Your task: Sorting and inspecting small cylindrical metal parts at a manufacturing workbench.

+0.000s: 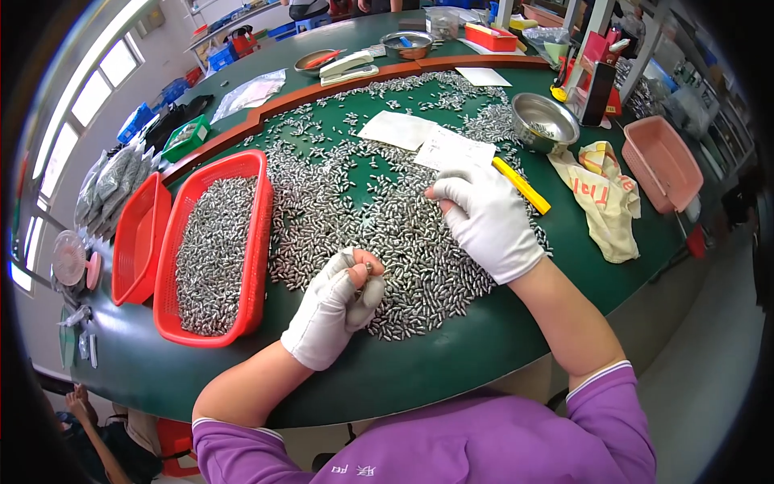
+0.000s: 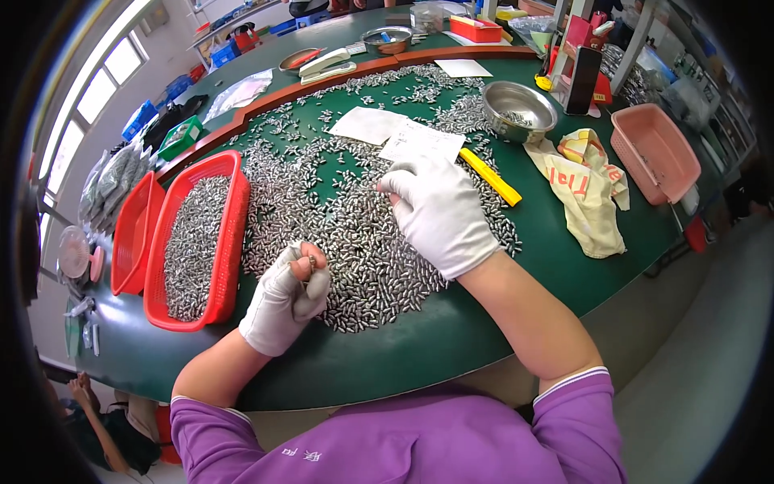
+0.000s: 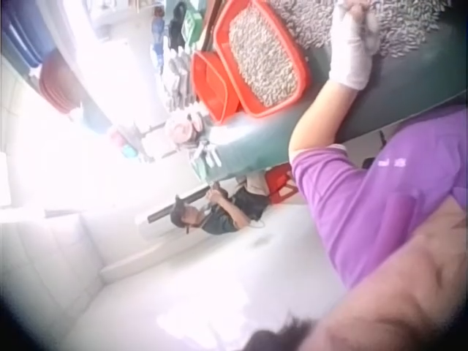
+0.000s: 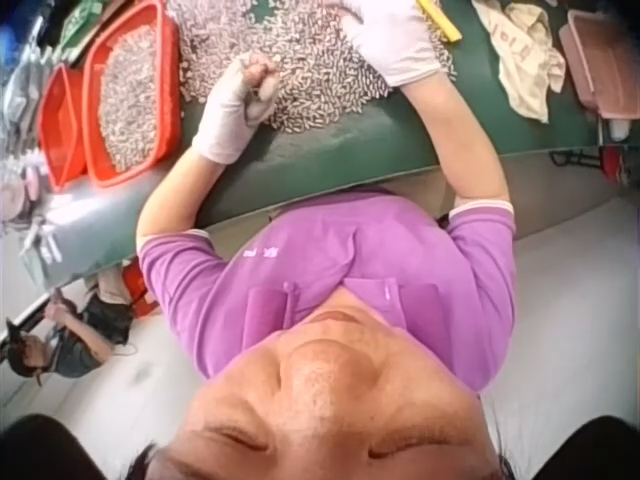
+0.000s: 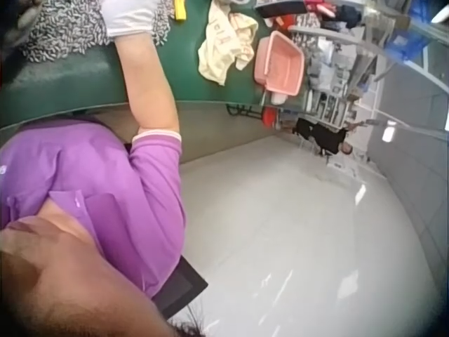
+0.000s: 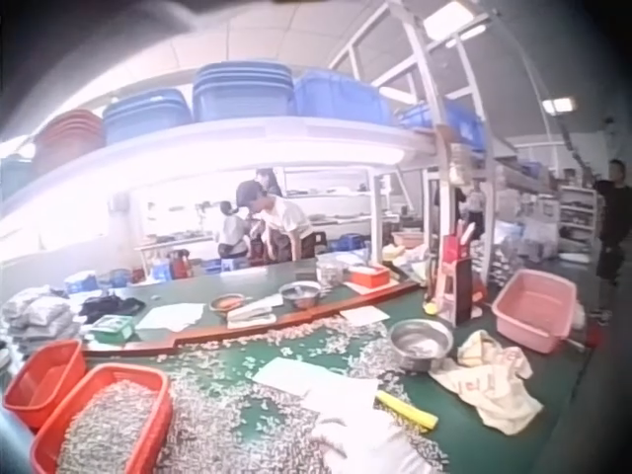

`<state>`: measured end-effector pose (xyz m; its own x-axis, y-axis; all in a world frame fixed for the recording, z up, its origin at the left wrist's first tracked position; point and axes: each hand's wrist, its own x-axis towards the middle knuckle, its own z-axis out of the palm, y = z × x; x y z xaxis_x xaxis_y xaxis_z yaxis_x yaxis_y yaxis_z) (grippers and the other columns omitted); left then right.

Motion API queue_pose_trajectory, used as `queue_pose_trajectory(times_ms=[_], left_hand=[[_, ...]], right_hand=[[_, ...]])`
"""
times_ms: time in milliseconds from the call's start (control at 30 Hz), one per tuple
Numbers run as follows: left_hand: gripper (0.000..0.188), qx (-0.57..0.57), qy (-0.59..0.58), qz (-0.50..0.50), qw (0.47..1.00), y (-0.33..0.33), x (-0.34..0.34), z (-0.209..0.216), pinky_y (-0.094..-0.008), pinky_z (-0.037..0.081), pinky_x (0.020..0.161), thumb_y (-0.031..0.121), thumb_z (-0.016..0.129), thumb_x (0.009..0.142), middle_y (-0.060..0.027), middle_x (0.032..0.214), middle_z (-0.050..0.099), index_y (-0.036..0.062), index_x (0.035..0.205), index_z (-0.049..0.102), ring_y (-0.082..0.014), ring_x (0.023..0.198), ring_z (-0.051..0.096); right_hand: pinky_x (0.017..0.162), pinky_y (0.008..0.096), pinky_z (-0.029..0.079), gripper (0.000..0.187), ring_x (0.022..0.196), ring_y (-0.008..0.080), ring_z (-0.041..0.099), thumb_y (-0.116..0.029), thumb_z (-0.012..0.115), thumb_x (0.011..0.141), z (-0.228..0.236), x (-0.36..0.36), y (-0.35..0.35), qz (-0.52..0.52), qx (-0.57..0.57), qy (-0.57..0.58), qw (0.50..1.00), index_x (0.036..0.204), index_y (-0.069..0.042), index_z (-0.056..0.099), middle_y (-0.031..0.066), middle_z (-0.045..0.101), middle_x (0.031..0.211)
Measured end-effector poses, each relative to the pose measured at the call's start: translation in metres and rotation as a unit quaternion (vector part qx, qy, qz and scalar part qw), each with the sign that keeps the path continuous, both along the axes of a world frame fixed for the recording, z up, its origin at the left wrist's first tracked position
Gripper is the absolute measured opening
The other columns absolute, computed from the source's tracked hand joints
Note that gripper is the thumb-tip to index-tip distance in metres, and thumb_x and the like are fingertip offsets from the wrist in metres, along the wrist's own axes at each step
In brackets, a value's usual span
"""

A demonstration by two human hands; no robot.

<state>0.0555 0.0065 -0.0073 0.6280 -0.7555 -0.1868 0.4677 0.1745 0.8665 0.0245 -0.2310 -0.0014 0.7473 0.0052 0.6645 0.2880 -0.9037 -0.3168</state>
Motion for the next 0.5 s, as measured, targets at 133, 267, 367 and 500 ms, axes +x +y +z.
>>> queue_pose_trajectory(times_ms=[133,267,367,500], left_hand=[[0.023,-0.007,0.015,0.009,1.000,0.001,0.000,-0.002,-0.0206,0.022,0.045,0.032,0.053,0.096,0.0011,0.071,0.047,0.0105,0.101,0.050,-0.0056,0.049,0.030],[0.023,-0.008,0.040,0.000,0.999,0.001,-0.001,0.001,-0.0208,0.024,0.045,0.033,0.057,0.093,0.0004,0.072,0.048,0.0117,0.100,0.050,-0.0062,0.048,0.031],[0.024,0.009,0.044,0.002,0.999,-0.002,-0.002,0.002,-0.0212,0.026,0.046,0.034,0.059,0.092,-0.0003,0.071,0.048,0.0120,0.098,0.050,-0.0068,0.047,0.030],[0.018,0.011,0.039,-0.013,0.999,0.000,-0.001,-0.001,-0.0199,0.024,0.047,0.031,0.053,0.096,0.0021,0.075,0.052,0.0132,0.100,0.051,-0.0051,0.052,0.035]], right_hand=[[0.081,0.0366,0.049,0.008,0.090,0.0262,0.061,-0.009,0.069,0.072,-0.007,0.000,0.002,0.058,-0.009,0.074,0.996,0.080,-0.009,0.067,0.0048,0.064,0.092],[0.082,0.0363,0.049,0.009,0.090,0.0242,0.061,-0.013,0.070,0.071,-0.012,-0.001,0.009,0.089,-0.054,0.106,0.989,0.078,-0.009,0.067,0.0042,0.064,0.090],[0.080,0.0378,0.049,0.009,0.090,0.0255,0.060,-0.013,0.070,0.070,-0.020,0.001,0.010,0.091,-0.049,0.113,0.988,0.076,-0.009,0.066,0.0050,0.062,0.089],[0.079,0.0389,0.049,0.011,0.090,0.0266,0.059,-0.014,0.071,0.070,-0.026,0.004,0.011,0.084,-0.053,0.116,0.988,0.076,-0.009,0.064,0.0057,0.061,0.089]])
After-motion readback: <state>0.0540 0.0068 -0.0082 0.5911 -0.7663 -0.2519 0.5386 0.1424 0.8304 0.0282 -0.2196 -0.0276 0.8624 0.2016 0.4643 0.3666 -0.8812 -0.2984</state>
